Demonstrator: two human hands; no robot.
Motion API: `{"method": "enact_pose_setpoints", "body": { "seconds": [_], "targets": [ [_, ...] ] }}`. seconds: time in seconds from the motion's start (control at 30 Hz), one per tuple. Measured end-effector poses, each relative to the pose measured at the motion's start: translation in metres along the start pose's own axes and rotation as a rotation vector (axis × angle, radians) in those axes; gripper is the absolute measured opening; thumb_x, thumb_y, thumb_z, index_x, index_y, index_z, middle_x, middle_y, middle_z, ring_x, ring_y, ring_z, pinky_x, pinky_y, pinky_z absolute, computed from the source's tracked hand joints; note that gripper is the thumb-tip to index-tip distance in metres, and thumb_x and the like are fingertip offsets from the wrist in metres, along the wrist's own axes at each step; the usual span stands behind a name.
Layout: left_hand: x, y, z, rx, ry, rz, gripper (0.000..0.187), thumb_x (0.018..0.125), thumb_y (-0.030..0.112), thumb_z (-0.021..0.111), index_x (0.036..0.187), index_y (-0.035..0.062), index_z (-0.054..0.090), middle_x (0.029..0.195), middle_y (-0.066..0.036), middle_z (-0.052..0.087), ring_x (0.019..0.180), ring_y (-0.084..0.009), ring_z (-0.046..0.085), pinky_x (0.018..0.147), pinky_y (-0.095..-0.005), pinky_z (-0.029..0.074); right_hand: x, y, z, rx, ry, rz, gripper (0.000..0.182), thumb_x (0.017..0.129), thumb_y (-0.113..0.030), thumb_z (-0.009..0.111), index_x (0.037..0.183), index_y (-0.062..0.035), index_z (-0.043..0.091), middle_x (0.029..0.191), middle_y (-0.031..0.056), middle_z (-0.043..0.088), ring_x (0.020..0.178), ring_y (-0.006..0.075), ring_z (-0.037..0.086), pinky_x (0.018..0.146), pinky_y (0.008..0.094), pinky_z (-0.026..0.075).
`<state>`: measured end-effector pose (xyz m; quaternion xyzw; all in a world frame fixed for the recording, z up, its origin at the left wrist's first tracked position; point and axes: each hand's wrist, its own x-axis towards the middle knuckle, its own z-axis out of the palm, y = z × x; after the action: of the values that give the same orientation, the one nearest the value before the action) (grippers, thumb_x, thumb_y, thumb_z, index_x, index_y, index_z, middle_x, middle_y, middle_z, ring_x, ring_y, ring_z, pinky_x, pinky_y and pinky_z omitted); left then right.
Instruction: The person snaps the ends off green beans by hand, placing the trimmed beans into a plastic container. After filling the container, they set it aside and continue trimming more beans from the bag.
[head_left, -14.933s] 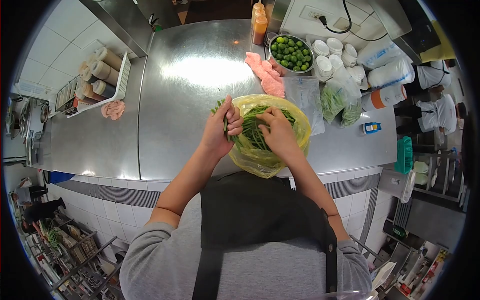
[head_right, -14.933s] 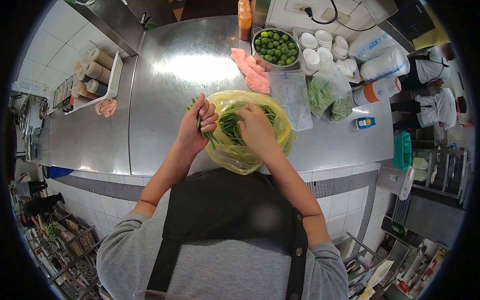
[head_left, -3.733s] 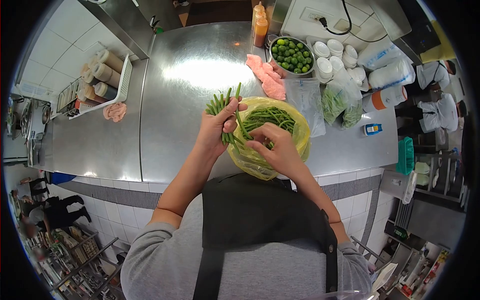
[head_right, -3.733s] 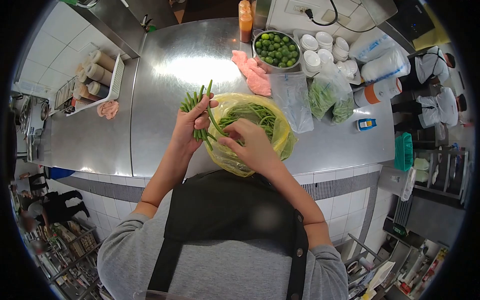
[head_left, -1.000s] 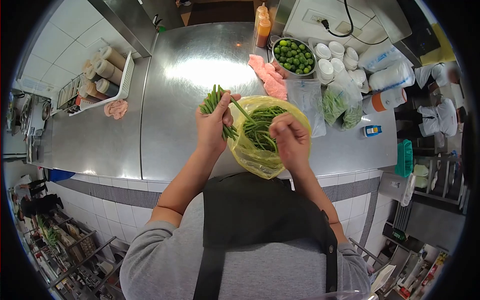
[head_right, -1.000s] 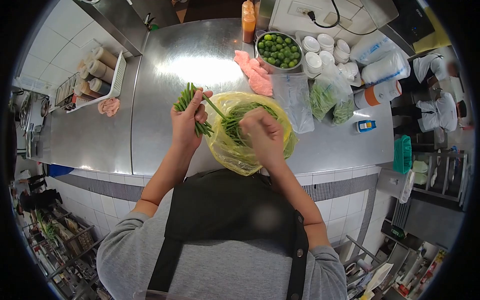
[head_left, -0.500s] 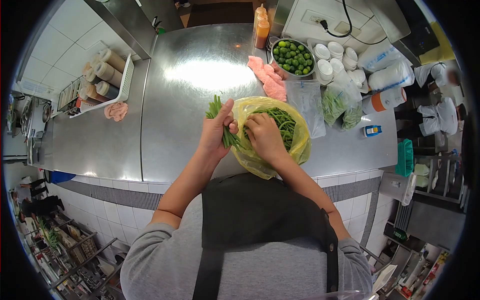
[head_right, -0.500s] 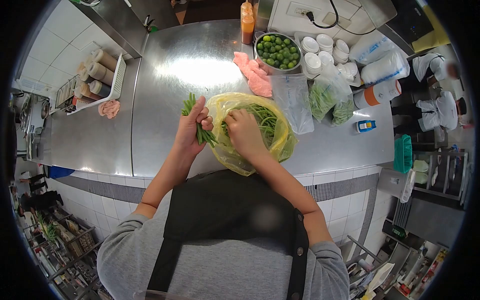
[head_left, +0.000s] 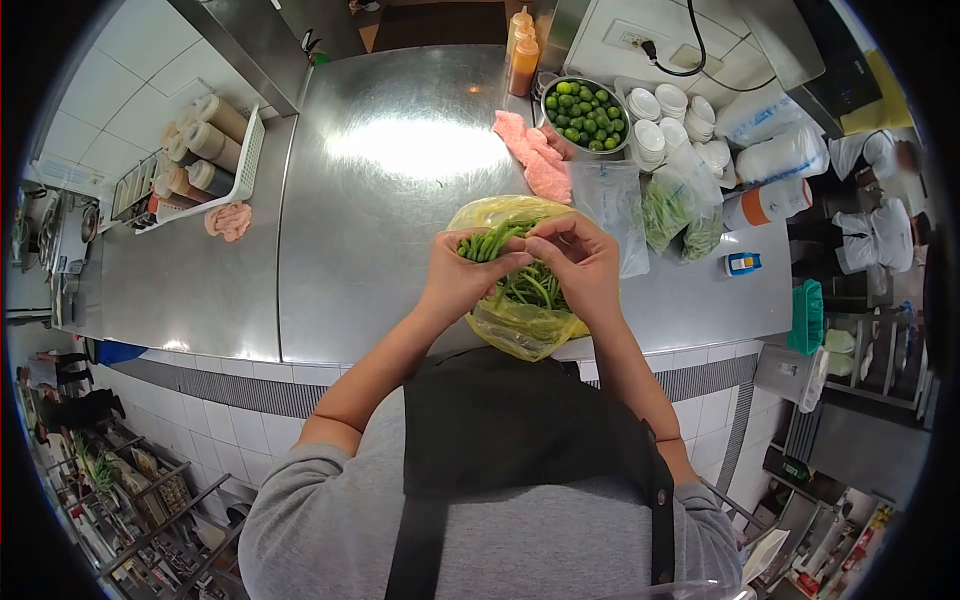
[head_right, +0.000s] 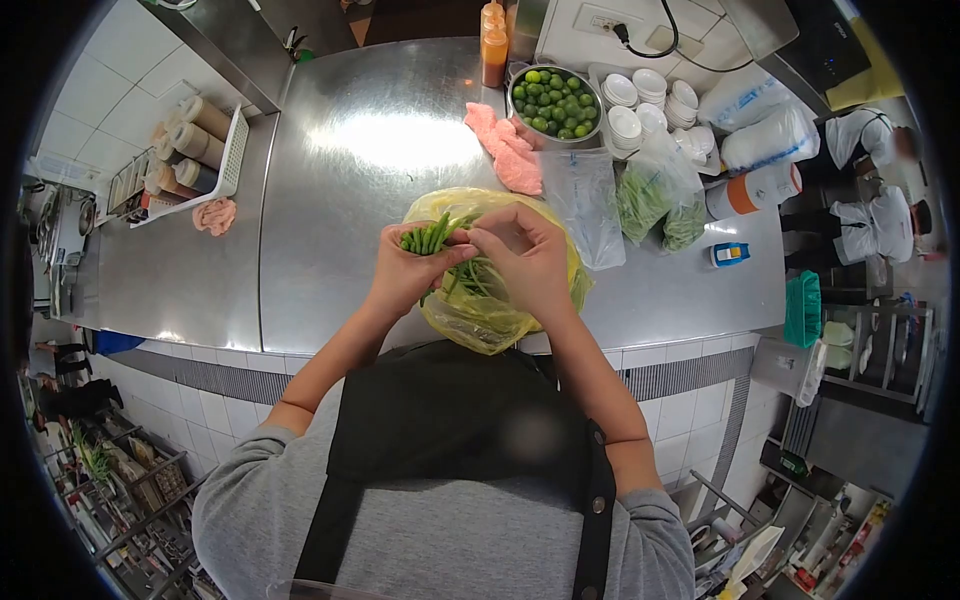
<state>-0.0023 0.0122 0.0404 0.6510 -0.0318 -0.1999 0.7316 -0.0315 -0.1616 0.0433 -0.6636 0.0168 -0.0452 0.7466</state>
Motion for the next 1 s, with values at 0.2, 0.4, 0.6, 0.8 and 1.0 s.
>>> {"method": "enact_pose_setpoints", "body": {
  "seconds": [0.2, 0.4, 0.6, 0.8, 1.0],
  "targets": [
    [0.004, -0.008, -0.007, -0.006, -0.152, -0.091, 0.013, 0.085, 0.006, 0.080, 0.095, -0.0004, 0.074, 0.072, -0.002, 0.070, 0.048, -0.0034, 0.051, 0.043, -0.0208, 0.038, -0.002, 0.011, -0.012, 0.042, -0.002, 0.040, 0.007, 0.087, -0.001, 0.072, 0.087, -0.0028, 0.066, 0.088, -0.0001, 0.067, 0.080, 0.0055, 0.061, 0.074, 0.0229, 0.049],
    [0.002, -0.012, -0.006, -0.095, -0.198, -0.136, 0.018, 0.084, 0.009, 0.082, 0.096, -0.0008, 0.073, 0.075, -0.002, 0.069, 0.049, -0.0035, 0.052, 0.043, -0.0213, 0.039, -0.001, 0.015, -0.007, -0.640, 0.241, -0.452, 0.009, 0.084, -0.001, 0.073, 0.085, -0.0006, 0.064, 0.078, 0.0077, 0.061, 0.073, 0.0194, 0.061, 0.070, 0.0277, 0.048],
    [0.006, -0.005, -0.004, -0.199, 0.129, 0.020, 0.013, 0.085, 0.003, 0.080, 0.094, -0.0005, 0.071, 0.073, -0.002, 0.067, 0.048, -0.0032, 0.049, 0.043, -0.0200, 0.037, -0.008, 0.017, -0.016, -0.683, -0.010, -0.142, 0.010, 0.085, -0.004, 0.073, 0.086, 0.0004, 0.065, 0.079, 0.0107, 0.061, 0.072, 0.0235, 0.061, 0.072, 0.0327, 0.048],
    [0.007, -0.004, -0.008, -0.187, 0.256, 0.180, 0.014, 0.085, 0.002, 0.079, 0.096, -0.0009, 0.070, 0.074, -0.002, 0.067, 0.049, -0.0035, 0.049, 0.043, -0.0197, 0.036, -0.022, 0.019, 0.007, -0.391, -0.120, -0.102, 0.005, 0.089, -0.002, 0.071, 0.090, 0.0014, 0.067, 0.082, 0.0080, 0.064, 0.076, 0.0153, 0.061, 0.070, 0.0293, 0.048],
    [0.008, -0.003, -0.013, -0.220, 0.262, 0.163, 0.013, 0.090, 0.003, 0.075, 0.100, -0.0013, 0.068, 0.083, -0.010, 0.072, 0.049, -0.0039, 0.048, 0.044, -0.0197, 0.036, -0.025, -0.014, 0.014, -0.373, -0.327, -0.310, 0.012, 0.085, -0.006, 0.075, 0.089, -0.0003, 0.066, 0.083, 0.0100, 0.063, 0.075, 0.0251, 0.062, 0.069, 0.0360, 0.049]
  ]
}}
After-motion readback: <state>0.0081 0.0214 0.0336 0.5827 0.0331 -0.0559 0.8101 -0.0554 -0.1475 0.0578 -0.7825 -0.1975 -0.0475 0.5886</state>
